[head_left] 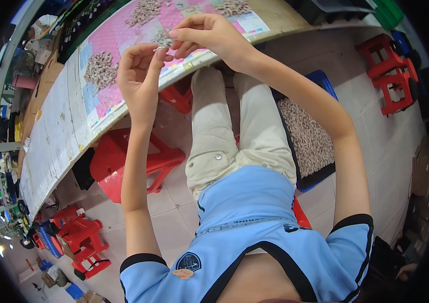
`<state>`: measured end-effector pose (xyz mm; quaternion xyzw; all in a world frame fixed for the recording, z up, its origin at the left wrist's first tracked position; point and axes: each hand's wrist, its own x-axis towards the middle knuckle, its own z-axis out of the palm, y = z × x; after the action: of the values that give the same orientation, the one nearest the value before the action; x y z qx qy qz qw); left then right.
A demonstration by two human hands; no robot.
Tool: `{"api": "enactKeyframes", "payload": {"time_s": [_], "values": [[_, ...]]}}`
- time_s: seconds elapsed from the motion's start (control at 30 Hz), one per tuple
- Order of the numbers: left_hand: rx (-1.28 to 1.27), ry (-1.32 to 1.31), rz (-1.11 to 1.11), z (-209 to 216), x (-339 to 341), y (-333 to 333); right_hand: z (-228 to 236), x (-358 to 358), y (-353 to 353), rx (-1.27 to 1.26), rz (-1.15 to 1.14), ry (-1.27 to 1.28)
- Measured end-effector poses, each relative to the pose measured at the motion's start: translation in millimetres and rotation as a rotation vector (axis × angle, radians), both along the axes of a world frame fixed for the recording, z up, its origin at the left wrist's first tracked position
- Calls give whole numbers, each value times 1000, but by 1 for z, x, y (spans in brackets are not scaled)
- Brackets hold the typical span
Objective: The person retrieves plastic components from a bin, trims parts using a blade, applies liquid glue from a bottle, and fits the pieces together by hand.
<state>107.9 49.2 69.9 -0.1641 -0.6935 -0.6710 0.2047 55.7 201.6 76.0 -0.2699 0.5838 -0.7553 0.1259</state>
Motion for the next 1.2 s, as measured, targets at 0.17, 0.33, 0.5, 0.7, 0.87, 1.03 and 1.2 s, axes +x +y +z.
{"api": "enactKeyframes", "payload": {"time_s": [0.17,0.33,0.5,0.7,0.87,1.03,1.2], "values": [[44,35,53,-2,-50,-11,-12,-48,-20,-50,43,-46],[23,33,116,-12,-100,-31,-20,-90,-45,-143,68,-210],[-13,41,191,-22,-142,-54,-26,-127,-72,-144,77,-152],[65,-33,253,-42,-166,-64,-42,-156,-92,-120,54,-98],[135,-129,243,-50,-162,-59,-54,-153,-90,-114,63,-153],[129,-146,197,-58,-160,-64,-55,-148,-84,-88,98,-194],[126,-146,154,-58,-156,-64,-58,-145,-83,-104,145,-232]]}}
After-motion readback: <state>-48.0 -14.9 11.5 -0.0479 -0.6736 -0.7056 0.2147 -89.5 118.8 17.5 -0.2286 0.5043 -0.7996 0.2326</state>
